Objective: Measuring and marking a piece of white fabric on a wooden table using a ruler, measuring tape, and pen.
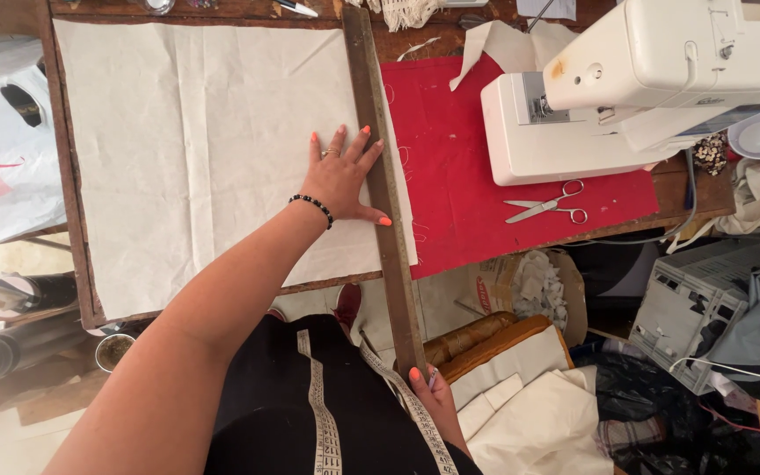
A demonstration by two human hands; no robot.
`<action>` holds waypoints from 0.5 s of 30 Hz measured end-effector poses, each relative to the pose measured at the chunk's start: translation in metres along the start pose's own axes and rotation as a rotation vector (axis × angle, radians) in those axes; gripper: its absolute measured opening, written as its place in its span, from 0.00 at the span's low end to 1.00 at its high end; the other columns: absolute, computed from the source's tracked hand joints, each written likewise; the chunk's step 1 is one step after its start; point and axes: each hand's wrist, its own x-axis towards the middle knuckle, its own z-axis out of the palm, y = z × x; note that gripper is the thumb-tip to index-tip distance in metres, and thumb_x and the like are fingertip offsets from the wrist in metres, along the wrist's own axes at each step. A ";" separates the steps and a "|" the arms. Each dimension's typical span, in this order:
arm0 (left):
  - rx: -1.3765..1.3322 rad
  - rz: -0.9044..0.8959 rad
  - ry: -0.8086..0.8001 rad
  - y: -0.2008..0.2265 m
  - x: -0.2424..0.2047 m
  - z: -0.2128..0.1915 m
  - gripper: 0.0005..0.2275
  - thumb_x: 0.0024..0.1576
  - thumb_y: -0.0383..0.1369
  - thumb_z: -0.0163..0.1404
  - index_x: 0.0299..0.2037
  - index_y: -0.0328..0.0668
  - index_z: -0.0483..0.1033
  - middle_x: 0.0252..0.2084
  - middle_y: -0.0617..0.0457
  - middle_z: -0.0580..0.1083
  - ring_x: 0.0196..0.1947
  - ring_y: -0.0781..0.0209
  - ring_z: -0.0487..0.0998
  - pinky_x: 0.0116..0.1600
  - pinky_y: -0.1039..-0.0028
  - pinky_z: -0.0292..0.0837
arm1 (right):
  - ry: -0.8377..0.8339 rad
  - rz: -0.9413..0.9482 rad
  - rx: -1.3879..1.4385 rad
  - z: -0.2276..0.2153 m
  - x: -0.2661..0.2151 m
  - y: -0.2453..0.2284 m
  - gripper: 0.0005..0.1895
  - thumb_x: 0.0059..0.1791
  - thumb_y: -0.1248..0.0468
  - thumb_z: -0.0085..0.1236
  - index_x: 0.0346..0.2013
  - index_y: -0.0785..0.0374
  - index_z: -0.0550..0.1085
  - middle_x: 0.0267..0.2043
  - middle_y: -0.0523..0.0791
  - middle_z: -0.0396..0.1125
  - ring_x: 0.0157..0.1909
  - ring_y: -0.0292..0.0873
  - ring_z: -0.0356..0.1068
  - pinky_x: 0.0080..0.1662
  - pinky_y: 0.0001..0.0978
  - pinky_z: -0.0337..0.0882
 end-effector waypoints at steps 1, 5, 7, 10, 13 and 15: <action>0.000 0.000 0.001 0.000 0.001 0.001 0.62 0.34 0.82 0.44 0.78 0.55 0.41 0.80 0.52 0.43 0.77 0.35 0.41 0.70 0.29 0.38 | 0.000 -0.001 0.000 0.004 -0.002 -0.007 0.16 0.52 0.51 0.57 0.41 0.62 0.75 0.33 0.40 0.67 0.35 0.35 0.65 0.42 0.28 0.65; -0.008 -0.004 0.006 0.000 0.001 0.003 0.63 0.34 0.82 0.45 0.77 0.56 0.42 0.80 0.53 0.43 0.77 0.35 0.41 0.70 0.28 0.36 | 0.014 0.045 0.064 0.009 -0.008 -0.018 0.19 0.51 0.53 0.57 0.47 0.65 0.77 0.37 0.45 0.74 0.38 0.40 0.72 0.44 0.32 0.70; -0.013 -0.004 0.006 0.000 0.000 0.002 0.63 0.34 0.82 0.45 0.77 0.55 0.42 0.80 0.52 0.42 0.77 0.35 0.40 0.70 0.28 0.36 | 0.017 0.053 0.049 0.007 -0.006 -0.015 0.20 0.51 0.53 0.57 0.48 0.65 0.77 0.38 0.46 0.75 0.40 0.40 0.72 0.44 0.32 0.70; -0.032 0.002 -0.010 0.000 0.000 -0.001 0.63 0.34 0.80 0.47 0.77 0.54 0.41 0.80 0.52 0.42 0.77 0.34 0.40 0.70 0.28 0.35 | -0.007 0.019 0.036 0.003 -0.004 -0.009 0.18 0.52 0.53 0.56 0.48 0.65 0.77 0.36 0.43 0.72 0.39 0.37 0.69 0.45 0.29 0.68; -0.044 0.004 -0.019 0.001 -0.001 -0.003 0.63 0.35 0.80 0.47 0.78 0.53 0.41 0.80 0.51 0.42 0.77 0.34 0.39 0.70 0.28 0.35 | -0.002 -0.005 0.018 0.002 -0.002 -0.004 0.16 0.53 0.54 0.56 0.45 0.63 0.77 0.35 0.40 0.70 0.40 0.36 0.68 0.48 0.29 0.68; -0.019 0.004 -0.021 0.001 -0.001 -0.003 0.63 0.35 0.81 0.46 0.78 0.53 0.40 0.80 0.51 0.42 0.77 0.34 0.39 0.70 0.28 0.36 | -0.012 -0.001 0.006 -0.001 0.001 0.000 0.16 0.53 0.53 0.56 0.44 0.63 0.77 0.36 0.41 0.70 0.39 0.36 0.68 0.46 0.29 0.67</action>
